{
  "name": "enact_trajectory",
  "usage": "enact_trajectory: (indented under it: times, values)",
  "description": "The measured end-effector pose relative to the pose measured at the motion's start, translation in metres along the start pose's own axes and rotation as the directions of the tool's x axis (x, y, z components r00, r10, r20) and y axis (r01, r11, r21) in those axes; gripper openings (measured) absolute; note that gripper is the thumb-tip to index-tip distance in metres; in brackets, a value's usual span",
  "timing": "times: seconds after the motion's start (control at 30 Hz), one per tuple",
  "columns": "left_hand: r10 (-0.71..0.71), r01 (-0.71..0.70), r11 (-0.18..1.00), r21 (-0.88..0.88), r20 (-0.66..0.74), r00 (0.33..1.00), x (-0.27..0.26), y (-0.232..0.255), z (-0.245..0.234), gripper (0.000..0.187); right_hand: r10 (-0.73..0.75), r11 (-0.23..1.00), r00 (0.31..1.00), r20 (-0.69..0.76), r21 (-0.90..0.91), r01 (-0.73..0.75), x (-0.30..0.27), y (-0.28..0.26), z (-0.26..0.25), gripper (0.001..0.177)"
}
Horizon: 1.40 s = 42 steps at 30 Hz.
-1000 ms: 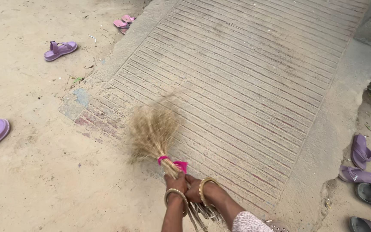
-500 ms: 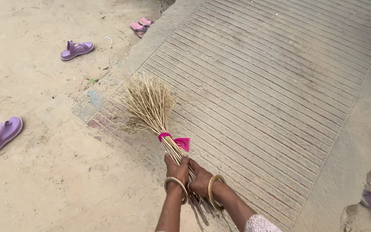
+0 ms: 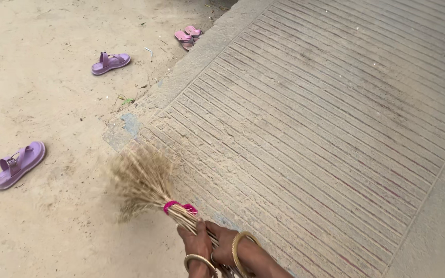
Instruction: The person sweeps an outdoor concrete path and a sandy ground area by hand using a small brush broom.
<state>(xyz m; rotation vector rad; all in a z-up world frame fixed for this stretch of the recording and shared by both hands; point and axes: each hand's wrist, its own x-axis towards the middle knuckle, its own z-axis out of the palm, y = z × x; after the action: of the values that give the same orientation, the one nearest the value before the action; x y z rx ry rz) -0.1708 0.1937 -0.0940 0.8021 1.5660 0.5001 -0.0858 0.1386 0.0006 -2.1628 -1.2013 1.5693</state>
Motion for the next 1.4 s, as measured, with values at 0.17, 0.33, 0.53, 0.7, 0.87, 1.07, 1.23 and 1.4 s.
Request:
enact_trajectory:
  times: [0.17,0.33,0.53,0.7,0.87,1.07,1.23,1.4]
  values:
    - [0.072,-0.159,0.962,0.222,0.358,0.931,-0.003,0.019,0.038,0.079,0.274,0.916,0.95,-0.148,0.34,-0.212,-0.003,0.02,-0.002,0.108]
    - [0.039,-0.113,0.968,0.226,0.308,0.951,0.07,-0.01,0.06,0.074,0.375,0.83,0.926,0.041,0.431,-0.355,0.021,-0.005,-0.024,0.105]
    - [0.048,-0.052,0.996,0.07,0.057,0.997,0.082,0.034,0.021,0.067,0.239,0.945,0.959,0.15,0.191,-0.266,0.038,-0.051,-0.045,0.102]
    - [0.084,-0.089,0.993,0.079,0.072,0.994,0.033,0.07,0.017,0.08,0.104,0.992,0.99,-0.097,0.088,-0.095,0.029,-0.04,-0.042,0.104]
    - [0.119,-0.207,0.953,0.222,0.352,0.928,0.072,0.027,0.034,0.076,0.252,0.929,0.964,-0.084,0.299,-0.217,0.049,-0.005,-0.007,0.108]
    - [-0.098,0.095,0.988,0.123,0.017,0.995,0.099,-0.036,0.026,0.067,0.216,0.972,0.968,0.126,0.065,-0.225,0.053,-0.006,-0.011,0.103]
    - [-0.023,0.024,1.0,-0.005,0.03,0.999,0.067,0.009,0.003,0.06,0.055,0.997,0.996,0.077,-0.061,-0.051,0.018,-0.029,-0.031,0.106]
    - [-0.068,0.077,0.996,-0.035,0.221,0.973,0.005,0.068,0.013,0.089,0.114,0.965,0.993,-0.009,0.238,-0.109,-0.031,-0.009,-0.045,0.112]
